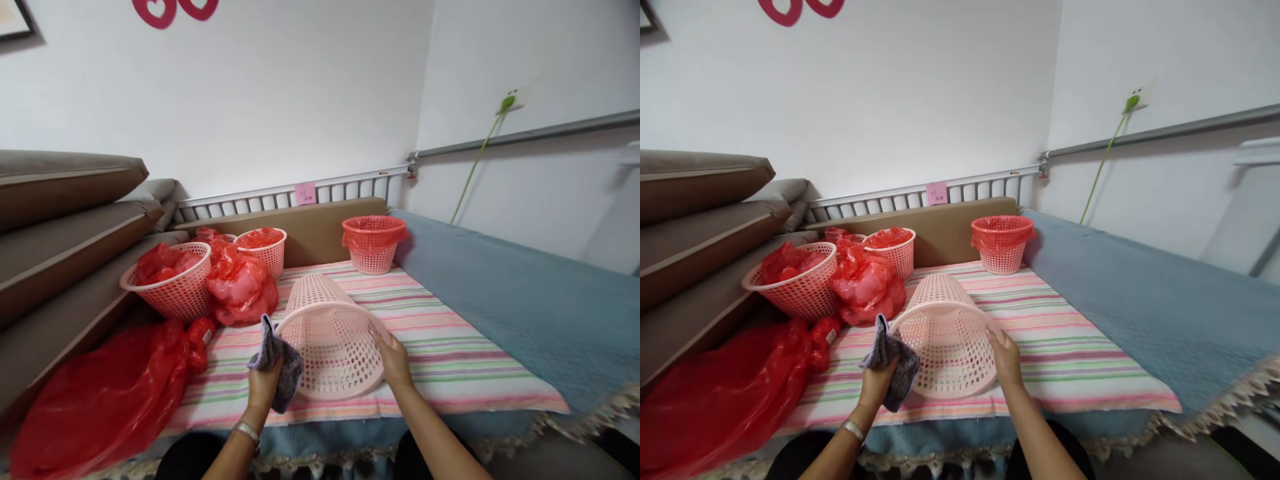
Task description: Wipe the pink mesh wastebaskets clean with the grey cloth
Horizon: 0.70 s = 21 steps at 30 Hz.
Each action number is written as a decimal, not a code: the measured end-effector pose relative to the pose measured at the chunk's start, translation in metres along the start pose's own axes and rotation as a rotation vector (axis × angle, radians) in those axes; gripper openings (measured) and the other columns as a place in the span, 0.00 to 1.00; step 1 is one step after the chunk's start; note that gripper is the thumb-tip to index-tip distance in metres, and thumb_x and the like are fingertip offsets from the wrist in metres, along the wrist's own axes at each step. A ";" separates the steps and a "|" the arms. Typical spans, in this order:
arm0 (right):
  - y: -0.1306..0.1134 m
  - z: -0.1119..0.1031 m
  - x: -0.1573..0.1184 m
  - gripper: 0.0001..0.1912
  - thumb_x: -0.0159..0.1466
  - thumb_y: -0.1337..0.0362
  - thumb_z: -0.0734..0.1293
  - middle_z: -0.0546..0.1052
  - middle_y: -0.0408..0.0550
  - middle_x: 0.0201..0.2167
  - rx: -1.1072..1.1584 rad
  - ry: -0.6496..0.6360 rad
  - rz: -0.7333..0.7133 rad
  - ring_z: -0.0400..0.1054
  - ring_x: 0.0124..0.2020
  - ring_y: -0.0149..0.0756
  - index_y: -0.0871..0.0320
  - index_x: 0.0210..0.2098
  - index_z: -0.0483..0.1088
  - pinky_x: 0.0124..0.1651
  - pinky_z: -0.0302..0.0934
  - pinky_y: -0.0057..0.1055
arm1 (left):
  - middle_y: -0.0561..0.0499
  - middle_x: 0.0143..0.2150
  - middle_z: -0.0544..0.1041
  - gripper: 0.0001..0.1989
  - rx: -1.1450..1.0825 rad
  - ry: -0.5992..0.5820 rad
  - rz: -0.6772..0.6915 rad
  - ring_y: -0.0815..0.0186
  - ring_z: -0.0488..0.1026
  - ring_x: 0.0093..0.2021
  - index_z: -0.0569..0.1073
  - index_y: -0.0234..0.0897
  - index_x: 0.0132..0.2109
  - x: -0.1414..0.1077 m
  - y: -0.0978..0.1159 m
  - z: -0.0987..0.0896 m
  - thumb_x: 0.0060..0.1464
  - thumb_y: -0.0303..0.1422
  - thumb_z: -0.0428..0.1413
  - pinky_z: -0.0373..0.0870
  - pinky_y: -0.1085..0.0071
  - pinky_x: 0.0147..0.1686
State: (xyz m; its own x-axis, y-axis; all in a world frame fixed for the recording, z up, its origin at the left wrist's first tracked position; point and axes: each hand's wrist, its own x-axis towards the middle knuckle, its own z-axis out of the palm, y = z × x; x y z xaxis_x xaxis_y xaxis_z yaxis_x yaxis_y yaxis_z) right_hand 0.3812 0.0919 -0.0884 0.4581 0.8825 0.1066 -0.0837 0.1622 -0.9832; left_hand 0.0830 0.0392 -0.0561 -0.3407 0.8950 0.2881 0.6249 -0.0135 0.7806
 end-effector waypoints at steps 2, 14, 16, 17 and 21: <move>0.006 -0.003 -0.006 0.25 0.49 0.50 0.69 0.79 0.52 0.33 0.021 -0.025 0.032 0.73 0.38 0.47 0.64 0.38 0.73 0.41 0.67 0.37 | 0.43 0.35 0.80 0.15 0.011 -0.019 0.070 0.58 0.78 0.36 0.75 0.31 0.36 0.013 0.012 -0.012 0.51 0.40 0.53 0.73 0.66 0.37; -0.045 0.059 -0.009 0.23 0.55 0.55 0.64 0.76 0.49 0.46 -0.240 -0.274 -0.314 0.69 0.49 0.44 0.57 0.47 0.73 0.55 0.60 0.39 | 0.45 0.42 0.77 0.11 0.242 -0.064 0.356 0.56 0.74 0.42 0.74 0.35 0.41 0.056 0.073 -0.079 0.52 0.33 0.53 0.66 0.66 0.41; -0.043 0.058 -0.008 0.22 0.56 0.56 0.63 0.77 0.49 0.46 -0.218 -0.289 -0.320 0.70 0.49 0.43 0.57 0.47 0.74 0.55 0.60 0.38 | 0.44 0.42 0.77 0.12 0.235 -0.040 0.307 0.56 0.74 0.43 0.73 0.34 0.44 0.052 0.060 -0.074 0.53 0.34 0.52 0.66 0.65 0.41; -0.040 0.057 -0.008 0.22 0.56 0.56 0.63 0.77 0.50 0.46 -0.209 -0.286 -0.310 0.70 0.48 0.44 0.58 0.46 0.74 0.54 0.60 0.38 | 0.44 0.42 0.78 0.13 0.226 -0.031 0.276 0.56 0.74 0.43 0.73 0.34 0.44 0.049 0.052 -0.071 0.53 0.35 0.52 0.67 0.64 0.42; -0.029 0.041 -0.009 0.24 0.55 0.53 0.64 0.78 0.53 0.42 -0.197 -0.200 -0.212 0.71 0.45 0.47 0.62 0.44 0.74 0.50 0.63 0.37 | 0.42 0.40 0.79 0.16 0.169 -0.005 0.115 0.57 0.76 0.41 0.74 0.33 0.42 0.034 0.014 -0.048 0.55 0.41 0.51 0.70 0.63 0.41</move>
State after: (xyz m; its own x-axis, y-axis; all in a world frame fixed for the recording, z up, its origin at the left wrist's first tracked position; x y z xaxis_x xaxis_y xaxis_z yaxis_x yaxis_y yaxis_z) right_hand 0.3430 0.0978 -0.0543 0.2627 0.9104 0.3197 0.1759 0.2806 -0.9436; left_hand 0.0463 0.0482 -0.0081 -0.2575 0.8940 0.3668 0.7687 -0.0404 0.6383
